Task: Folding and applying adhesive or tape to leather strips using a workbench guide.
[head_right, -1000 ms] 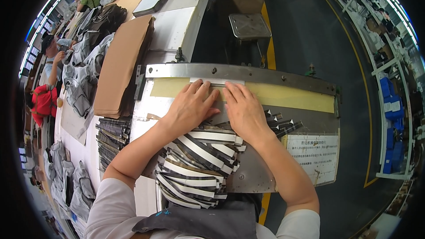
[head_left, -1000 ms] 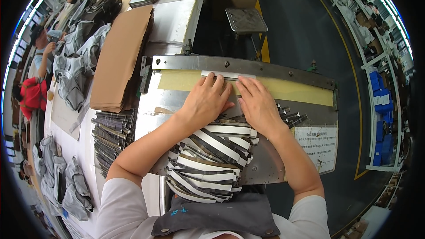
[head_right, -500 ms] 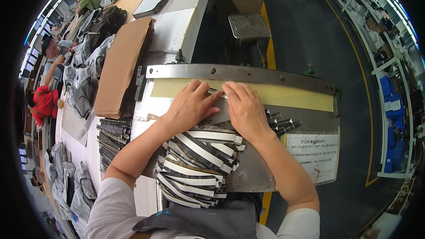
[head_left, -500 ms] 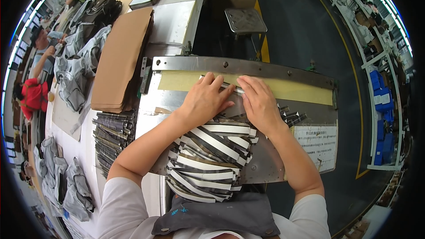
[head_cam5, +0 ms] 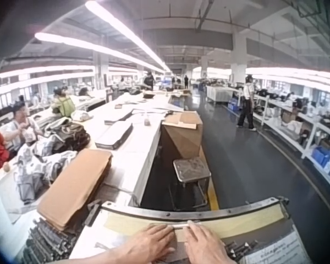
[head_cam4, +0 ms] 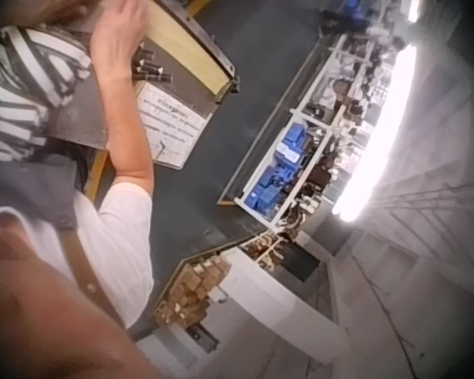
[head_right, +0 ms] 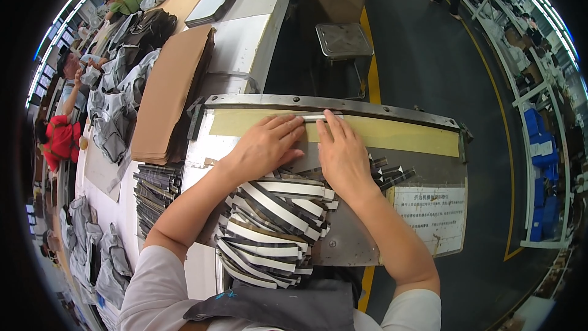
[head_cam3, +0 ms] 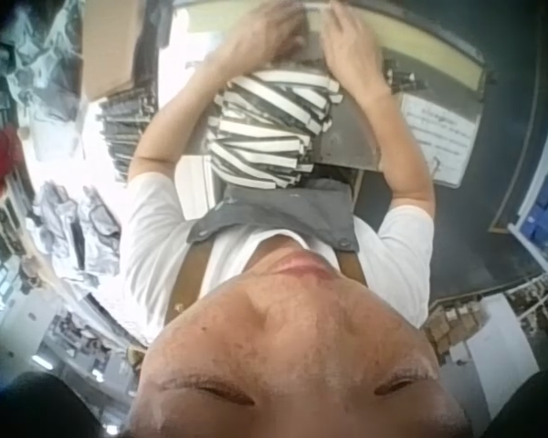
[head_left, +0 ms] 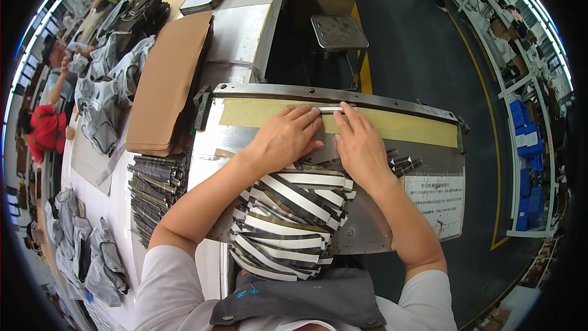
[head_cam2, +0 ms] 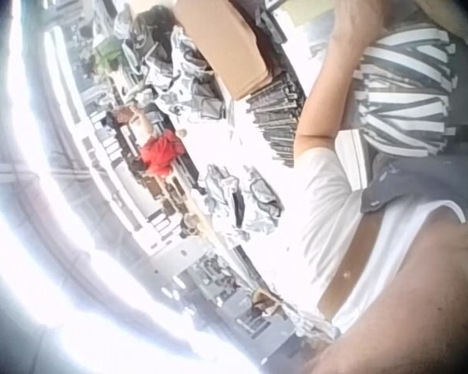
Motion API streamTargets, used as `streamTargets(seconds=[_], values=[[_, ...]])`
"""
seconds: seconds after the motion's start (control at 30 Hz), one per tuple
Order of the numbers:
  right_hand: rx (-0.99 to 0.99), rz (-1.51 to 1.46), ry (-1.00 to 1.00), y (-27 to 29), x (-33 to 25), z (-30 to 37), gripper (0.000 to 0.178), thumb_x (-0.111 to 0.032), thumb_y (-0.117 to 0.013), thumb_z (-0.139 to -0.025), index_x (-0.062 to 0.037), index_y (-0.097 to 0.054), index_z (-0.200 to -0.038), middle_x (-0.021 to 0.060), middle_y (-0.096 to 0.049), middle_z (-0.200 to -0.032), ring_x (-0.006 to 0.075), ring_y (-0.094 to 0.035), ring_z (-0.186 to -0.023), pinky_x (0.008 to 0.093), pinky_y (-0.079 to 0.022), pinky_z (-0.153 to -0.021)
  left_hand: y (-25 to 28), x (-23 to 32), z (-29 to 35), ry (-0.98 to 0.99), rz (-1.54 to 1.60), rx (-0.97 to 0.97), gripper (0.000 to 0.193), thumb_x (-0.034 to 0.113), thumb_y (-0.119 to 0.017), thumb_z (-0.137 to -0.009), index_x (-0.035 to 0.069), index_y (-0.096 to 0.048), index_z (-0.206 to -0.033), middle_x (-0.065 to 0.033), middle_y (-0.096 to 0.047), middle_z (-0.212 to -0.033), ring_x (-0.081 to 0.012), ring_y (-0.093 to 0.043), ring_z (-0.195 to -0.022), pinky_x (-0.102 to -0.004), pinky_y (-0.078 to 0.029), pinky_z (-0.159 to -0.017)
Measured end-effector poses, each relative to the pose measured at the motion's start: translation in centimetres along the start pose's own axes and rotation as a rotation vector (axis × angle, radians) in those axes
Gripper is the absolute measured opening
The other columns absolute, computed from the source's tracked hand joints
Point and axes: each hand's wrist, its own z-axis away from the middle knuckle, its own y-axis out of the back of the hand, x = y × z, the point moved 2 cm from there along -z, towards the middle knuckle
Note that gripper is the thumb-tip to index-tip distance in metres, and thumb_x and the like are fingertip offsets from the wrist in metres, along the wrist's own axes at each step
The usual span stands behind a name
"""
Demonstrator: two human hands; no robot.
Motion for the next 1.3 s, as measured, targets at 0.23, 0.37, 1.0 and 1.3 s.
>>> streamTargets(seconds=[0.23, 0.37, 1.0, 1.3], values=[[0.041, -0.087, 0.094, -0.1, 0.0, -0.2, 0.039, -0.007, -0.057, -0.089, 0.0038, -0.056, -0.126, 0.0149, -0.056, -0.132, 0.0314, -0.05, -0.126, 0.0419, -0.042, -0.104, -0.2, -0.2, -0.3, 0.077, -0.139, -0.007, 0.044, 0.031, -0.065, -0.089, -0.002, -0.061, -0.118, -0.0175, -0.06, -0.128, -0.0308, -0.055, -0.117, -0.0396, -0.044, -0.101], [0.049, -0.122, 0.113, -0.2, 0.0, -0.1, 0.038, -0.006, -0.056, -0.089, 0.0026, -0.057, -0.126, 0.0146, -0.057, -0.131, 0.0304, -0.051, -0.125, 0.0419, -0.042, -0.103, 0.0, 0.1, -0.3, 0.072, -0.125, -0.039, 0.045, 0.031, -0.064, -0.089, -0.001, -0.059, -0.12, -0.0171, -0.06, -0.127, -0.0311, -0.056, -0.114, -0.0393, -0.046, -0.099], [0.039, -0.167, 0.193, 0.2, 0.4, -0.5, 0.04, 0.001, -0.057, -0.083, 0.0018, -0.058, -0.123, 0.013, -0.06, -0.126, 0.0302, -0.053, -0.121, 0.0424, -0.043, -0.101, 4.8, 1.4, 0.0, 0.089, 0.467, -0.32, 0.035, 0.02, -0.079, -0.075, 0.003, -0.064, -0.101, -0.0098, -0.062, -0.095, -0.0296, -0.06, -0.089, -0.038, -0.049, -0.08], [-0.446, -0.984, 0.039, 4.0, -1.4, 0.1, 0.036, -0.005, -0.069, -0.082, 0.0005, -0.061, -0.117, 0.0088, -0.064, -0.097, 0.0172, -0.061, -0.08, 0.0299, -0.051, -0.071, 5.8, 4.4, 0.8, -0.079, 0.498, -0.516, 0.029, 0.016, -0.08, -0.071, 0.003, -0.064, -0.091, -0.0097, -0.063, -0.095, -0.0315, -0.061, -0.1, -0.0433, -0.05, -0.082]])
